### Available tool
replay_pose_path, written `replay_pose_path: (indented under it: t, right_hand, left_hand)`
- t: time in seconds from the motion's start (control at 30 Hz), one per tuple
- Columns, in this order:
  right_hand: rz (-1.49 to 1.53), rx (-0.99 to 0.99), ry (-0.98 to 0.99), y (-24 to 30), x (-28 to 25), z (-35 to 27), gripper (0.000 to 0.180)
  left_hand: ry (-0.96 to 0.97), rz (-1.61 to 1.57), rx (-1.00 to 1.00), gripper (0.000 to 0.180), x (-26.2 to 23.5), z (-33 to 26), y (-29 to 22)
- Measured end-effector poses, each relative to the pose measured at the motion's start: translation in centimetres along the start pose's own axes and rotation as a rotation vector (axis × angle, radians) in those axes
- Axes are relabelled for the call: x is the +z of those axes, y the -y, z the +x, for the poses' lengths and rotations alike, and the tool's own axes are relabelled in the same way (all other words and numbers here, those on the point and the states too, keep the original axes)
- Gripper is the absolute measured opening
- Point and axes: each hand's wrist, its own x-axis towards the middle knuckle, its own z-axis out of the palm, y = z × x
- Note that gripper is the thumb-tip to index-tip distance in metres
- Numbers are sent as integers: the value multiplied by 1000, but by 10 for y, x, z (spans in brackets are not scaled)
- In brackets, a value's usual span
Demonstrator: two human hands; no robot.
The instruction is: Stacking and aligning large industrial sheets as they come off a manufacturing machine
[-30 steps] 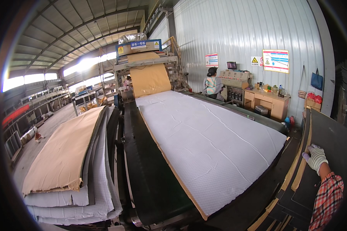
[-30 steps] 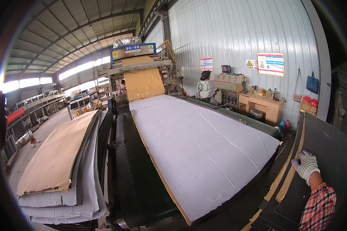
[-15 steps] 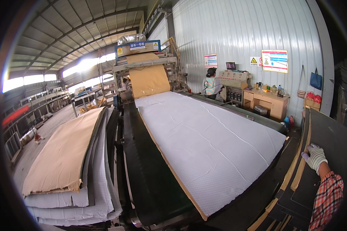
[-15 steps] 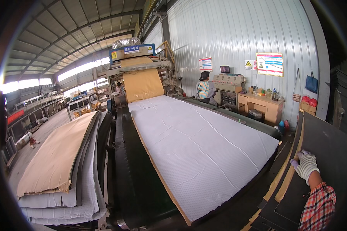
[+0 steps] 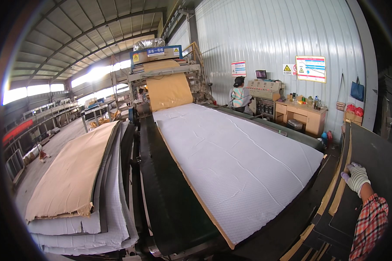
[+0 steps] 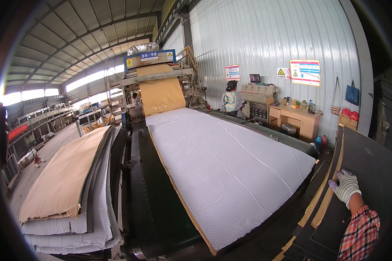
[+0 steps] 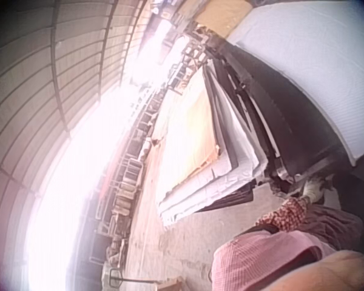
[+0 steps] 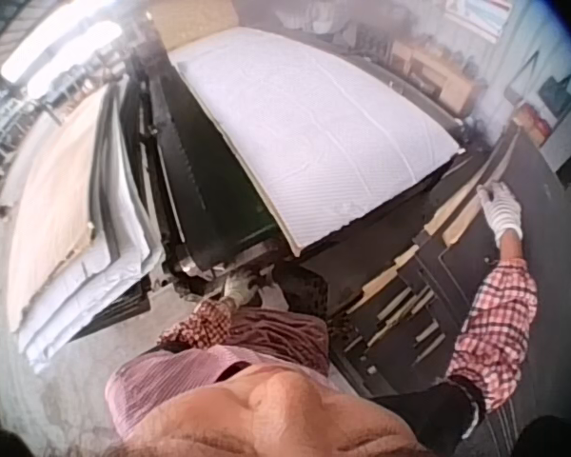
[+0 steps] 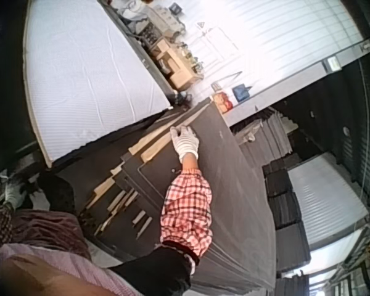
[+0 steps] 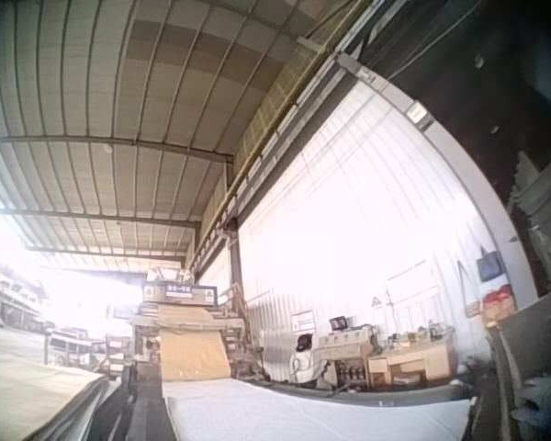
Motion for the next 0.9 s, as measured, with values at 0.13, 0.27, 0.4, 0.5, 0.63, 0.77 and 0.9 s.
replay_pose_path:
  t: [0.13, 0.27, 0.4, 0.5, 0.63, 0.77, 0.9]
  right_hand:
    - [1, -3, -2, 0, 0, 1, 54]
    - [-3, -7, -5, 0, 1, 1, 54]
    - [2, -7, -13, 0, 1, 1, 54]
    - [2, -7, -19, -2, 3, 2, 54]
    - [1, -13, -34, -2, 3, 2, 53]
    - [7, -14, -41, -3, 4, 2, 53]
    - [16, -15, -44, -2, 3, 2, 52]
  left_hand:
    - [-12, -6, 3, 38, -1, -1, -1]
    - [6, -9, -6, 38, 2, 0, 1]
    - [-15, 11, 28, 39, -3, -1, -2]
    - [-3, 14, 15, 39, -2, 0, -1]
    - [14, 9, 9, 40, -4, 0, -1]
    - [62, -22, -30, 41, -7, 0, -3]
    - [73, -15, -33, 42, -7, -1, -3]
